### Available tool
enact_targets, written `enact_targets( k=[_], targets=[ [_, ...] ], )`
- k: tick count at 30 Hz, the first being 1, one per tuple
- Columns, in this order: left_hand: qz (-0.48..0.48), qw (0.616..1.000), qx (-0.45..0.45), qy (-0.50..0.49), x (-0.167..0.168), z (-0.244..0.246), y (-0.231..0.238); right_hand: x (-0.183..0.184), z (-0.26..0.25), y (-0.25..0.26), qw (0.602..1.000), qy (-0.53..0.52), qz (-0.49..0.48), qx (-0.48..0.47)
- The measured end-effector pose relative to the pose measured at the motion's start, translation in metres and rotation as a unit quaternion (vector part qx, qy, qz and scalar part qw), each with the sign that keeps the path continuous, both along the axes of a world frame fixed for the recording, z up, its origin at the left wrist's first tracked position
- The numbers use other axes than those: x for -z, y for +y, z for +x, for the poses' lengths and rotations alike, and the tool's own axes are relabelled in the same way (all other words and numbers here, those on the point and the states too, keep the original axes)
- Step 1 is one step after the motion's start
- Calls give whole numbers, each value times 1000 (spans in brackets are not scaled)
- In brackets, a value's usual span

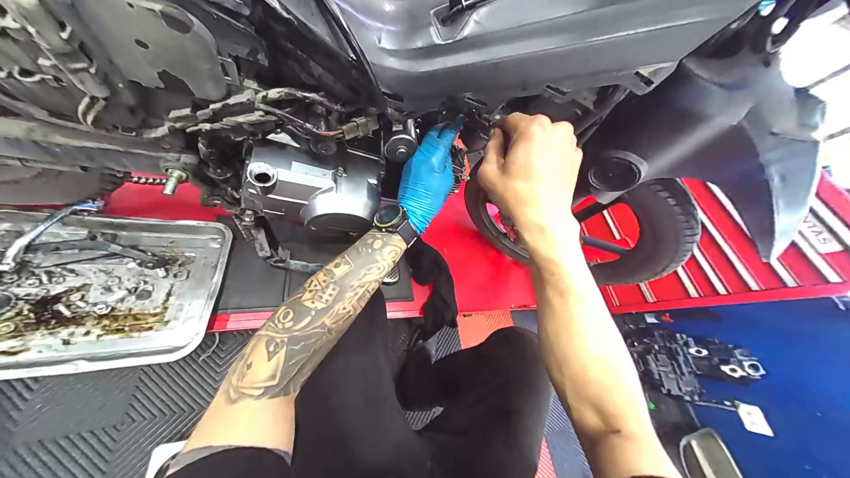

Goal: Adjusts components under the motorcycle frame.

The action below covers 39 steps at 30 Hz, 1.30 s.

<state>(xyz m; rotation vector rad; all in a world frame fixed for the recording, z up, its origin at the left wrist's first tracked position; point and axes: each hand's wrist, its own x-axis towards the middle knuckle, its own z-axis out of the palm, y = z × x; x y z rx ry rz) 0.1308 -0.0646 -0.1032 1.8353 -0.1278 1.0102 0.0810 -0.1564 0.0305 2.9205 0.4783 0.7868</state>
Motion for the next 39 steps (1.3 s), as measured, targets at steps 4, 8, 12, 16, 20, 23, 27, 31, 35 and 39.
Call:
enact_targets(
  k=[4,8,12,16,20,23,27,31,35,39],
  targets=[
    [-2,1000,-2,-1,0,0,0,11,1,9,999,-15,-7,31],
    [0,1000,0,-23,2,1,-1,38,-12,9,999,6,5,33],
    [35,999,1,2,1,0,2,80,10,-1,988,121,91,9],
    [31,999,-14,4,1,-1,0,89,-6,-14,995,37,89,-12],
    [29,1000,-5,1,1,-1,1,61,-14,-16,996,-49,70,-9],
    [28,1000,-3,6,2,0,2,31,-7,-1,999,-31,20,37],
    [33,999,4,29,-1,0,2,4,-7,14,997,2,-18,69],
    [45,998,-7,41,0,-1,3,4,-7,17,997,16,-18,70],
    [43,998,-5,38,-1,0,2,21,-3,18,997,-3,-18,74],
    [47,999,-2,19,0,2,4,59,10,14,992,99,8,79]
  ],
)
